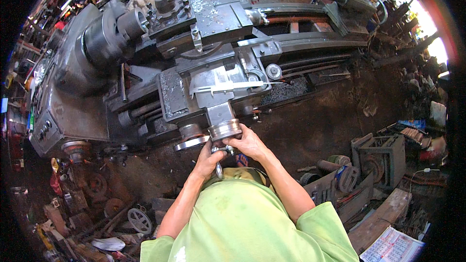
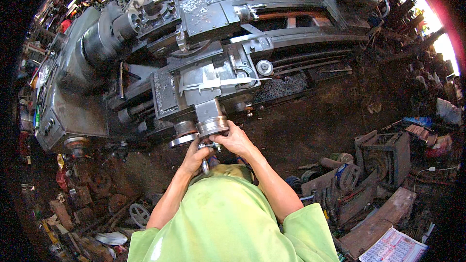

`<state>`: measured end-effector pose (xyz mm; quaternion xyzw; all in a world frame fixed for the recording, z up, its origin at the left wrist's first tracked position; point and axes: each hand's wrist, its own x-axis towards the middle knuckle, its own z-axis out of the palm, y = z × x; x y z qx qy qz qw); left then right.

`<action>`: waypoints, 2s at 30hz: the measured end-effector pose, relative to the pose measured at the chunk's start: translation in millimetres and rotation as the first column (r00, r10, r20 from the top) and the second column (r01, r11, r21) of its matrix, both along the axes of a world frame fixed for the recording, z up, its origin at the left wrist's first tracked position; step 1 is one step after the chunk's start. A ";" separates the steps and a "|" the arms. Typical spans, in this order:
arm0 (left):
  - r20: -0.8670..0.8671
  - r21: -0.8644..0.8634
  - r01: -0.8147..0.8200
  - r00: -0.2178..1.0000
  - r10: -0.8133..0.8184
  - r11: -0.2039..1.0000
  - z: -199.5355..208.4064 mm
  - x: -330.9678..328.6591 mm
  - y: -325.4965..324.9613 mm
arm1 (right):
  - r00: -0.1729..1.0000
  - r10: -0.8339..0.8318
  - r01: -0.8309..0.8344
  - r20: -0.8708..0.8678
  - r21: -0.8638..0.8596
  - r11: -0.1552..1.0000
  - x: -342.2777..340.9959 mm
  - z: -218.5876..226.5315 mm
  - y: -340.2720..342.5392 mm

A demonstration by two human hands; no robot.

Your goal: The person operates a metal lathe, adjusting the chuck and tool post while holding a paper. They engage the machine, make fine adjustments to the cutting tool, and monitor the machining process.

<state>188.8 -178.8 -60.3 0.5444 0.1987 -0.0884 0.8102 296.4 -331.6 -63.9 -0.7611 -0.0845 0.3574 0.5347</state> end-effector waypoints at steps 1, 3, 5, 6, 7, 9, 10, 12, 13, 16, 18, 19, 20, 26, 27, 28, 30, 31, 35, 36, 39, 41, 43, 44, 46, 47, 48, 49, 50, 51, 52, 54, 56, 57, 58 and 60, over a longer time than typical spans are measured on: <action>-0.003 0.005 0.001 1.000 -0.001 1.000 0.7 -0.4 0.3 | 1.000 -0.002 0.002 0.004 -0.018 1.000 -0.1 1.4 0.2; -0.005 0.012 0.011 1.000 -0.011 1.000 1.7 -0.6 0.6 | 1.000 -0.009 0.009 0.010 -0.005 1.000 -0.4 5.0 0.9; -0.010 0.028 0.015 1.000 -0.015 0.999 3.1 0.3 1.0 | 1.000 0.000 0.001 0.017 -0.018 1.000 -0.4 8.6 1.2; -0.017 0.007 0.020 1.000 -0.020 1.000 4.1 0.4 0.8 | 1.000 0.012 -0.011 0.018 -0.029 1.000 -0.4 9.9 0.4; -0.029 -0.005 0.011 1.000 -0.011 1.000 5.7 0.2 1.2 | 0.999 0.019 -0.017 0.038 -0.047 0.999 -0.1 10.6 -1.3; -0.037 -0.043 0.019 0.999 -0.021 0.999 9.1 -2.2 3.0 | 0.998 0.057 -0.059 0.036 0.061 0.996 0.7 9.3 -7.6; -0.031 -0.072 0.039 0.999 -0.042 0.997 10.6 -5.2 7.0 | 0.996 0.075 -0.080 0.050 0.095 0.992 1.8 7.1 -13.3; -0.022 -0.201 0.058 0.998 -0.063 0.978 9.4 -16.6 16.6 | 0.994 0.052 -0.038 -0.095 0.138 0.990 5.9 0.0 -30.1; -0.006 -0.229 0.030 0.999 -0.032 0.973 6.0 -26.8 22.9 | 0.985 0.050 -0.022 -0.163 0.172 0.985 8.4 -4.3 -41.4; -0.167 -0.090 -0.061 0.985 0.046 0.994 -27.7 -64.1 43.5 | 0.991 -0.106 0.116 0.083 -0.123 0.986 18.8 -21.3 -67.9; -0.288 0.159 -0.084 0.949 0.127 0.984 -68.9 -97.3 58.7 | 0.935 -0.043 0.195 0.353 -0.405 0.893 24.3 -30.6 -80.4; -0.382 0.339 0.006 0.915 0.132 0.941 -94.2 -113.8 66.0 | 0.884 0.017 0.245 0.466 -0.494 0.834 28.1 -34.3 -82.8; -0.393 0.494 0.055 0.905 0.166 0.867 -118.6 -134.8 70.5 | 0.833 0.020 0.292 0.553 -0.470 0.833 30.8 -36.9 -83.2; -0.777 0.534 0.329 0.554 0.299 0.779 -196.7 -287.9 82.4 | 0.656 0.258 0.279 0.709 -0.546 0.790 57.0 -45.6 -52.8; -0.802 0.489 0.311 0.527 0.280 0.815 -198.3 -303.8 80.4 | 0.704 0.317 0.218 0.636 -0.617 0.756 61.1 -47.9 -48.8; -0.787 0.522 0.291 0.526 0.321 0.802 -198.0 -310.6 78.1 | 0.722 0.325 0.211 0.611 -0.642 0.737 63.1 -51.2 -44.8; -0.829 0.509 0.299 0.421 0.368 0.807 -184.0 -307.0 72.6 | 0.729 0.305 0.207 0.613 -0.622 0.755 66.2 -57.0 -41.4; -0.752 0.581 0.255 0.531 0.390 0.773 -171.4 -294.4 71.2 | 0.741 0.304 0.205 0.599 -0.632 0.748 66.7 -59.5 -41.6; -0.356 0.850 0.093 0.826 0.436 0.518 -112.9 -176.2 85.4 | 0.735 0.257 0.210 0.628 -0.570 0.794 63.6 -64.4 -46.6; -0.233 0.887 -0.001 0.863 0.449 0.462 -98.0 -143.6 89.9 | 0.734 0.255 0.211 0.629 -0.569 0.795 62.3 -64.0 -48.6; -0.190 0.945 0.097 0.939 0.285 0.312 -65.0 -61.7 108.6 | 0.716 0.238 0.236 0.656 -0.548 0.803 58.9 -60.2 -55.3; -0.427 0.893 0.388 0.891 0.157 0.228 -54.2 -34.7 113.0 | 0.705 0.212 0.259 0.677 -0.524 0.811 55.6 -56.2 -61.4; -0.530 0.837 0.496 0.841 0.113 0.233 -53.3 -22.1 115.8 | 0.732 0.171 0.279 0.659 -0.520 0.807 51.0 -51.6 -69.6; -0.573 0.810 0.545 0.815 0.091 0.217 -56.0 -18.3 116.8 | 0.748 0.147 0.292 0.648 -0.519 0.803 48.2 -49.5 -73.8; -0.551 0.825 0.523 0.829 0.097 0.215 -65.1 -17.5 119.2 | 0.781 0.088 0.314 0.619 -0.509 0.801 41.9 -46.3 -81.9; -0.559 0.821 0.531 0.823 0.103 0.211 -70.4 -19.1 121.1 | 0.807 0.051 0.333 0.588 -0.525 0.783 37.8 -45.5 -85.7; -0.551 0.819 0.515 0.829 0.097 0.251 -75.8 -19.2 125.7 | 0.819 0.042 0.342 0.572 -0.547 0.764 33.0 -45.4 -89.2; -0.489 0.863 0.462 0.865 0.111 0.206 -80.5 -23.8 126.8 | 0.802 0.050 0.331 0.595 -0.512 0.793 28.2 -46.3 -92.3; -0.510 0.848 0.483 0.855 0.089 0.216 -84.7 -23.7 133.3 | 0.803 0.051 0.328 0.593 -0.513 0.793 24.3 -48.3 -94.4; -0.553 0.818 0.531 0.831 0.050 0.223 -87.9 -25.3 138.3 | 0.825 0.038 0.333 0.563 -0.541 0.773 18.4 -50.6 -98.3; -0.564 0.811 0.546 0.825 0.033 0.209 -89.9 -27.1 143.5 | 0.821 0.035 0.333 0.570 -0.527 0.782 13.4 -53.8 -101.0; -0.546 0.815 0.528 0.838 0.013 0.238 -91.2 -28.2 150.1 | 0.866 -0.010 0.331 0.500 -0.558 0.761 5.3 -63.1 -105.7; -0.373 0.904 0.362 0.928 0.007 0.227 -89.9 -26.7 149.0 | 0.868 -0.035 0.353 0.496 -0.565 0.746 -2.5 -72.6 -108.8; -0.488 0.855 0.473 0.872 0.023 0.214 -89.0 -23.4 148.6 | 0.884 -0.051 0.348 0.465 -0.582 0.735 -8.4 -76.6 -109.9; -0.493 0.856 0.479 0.870 0.027 0.192 -88.2 -24.5 143.3 | 0.900 -0.058 0.336 0.432 -0.604 0.723 -14.1 -78.9 -111.0; -0.483 0.868 0.473 0.875 0.038 0.155 -89.7 -24.1 138.3 | 0.898 -0.060 0.337 0.437 -0.594 0.730 -21.7 -81.3 -111.3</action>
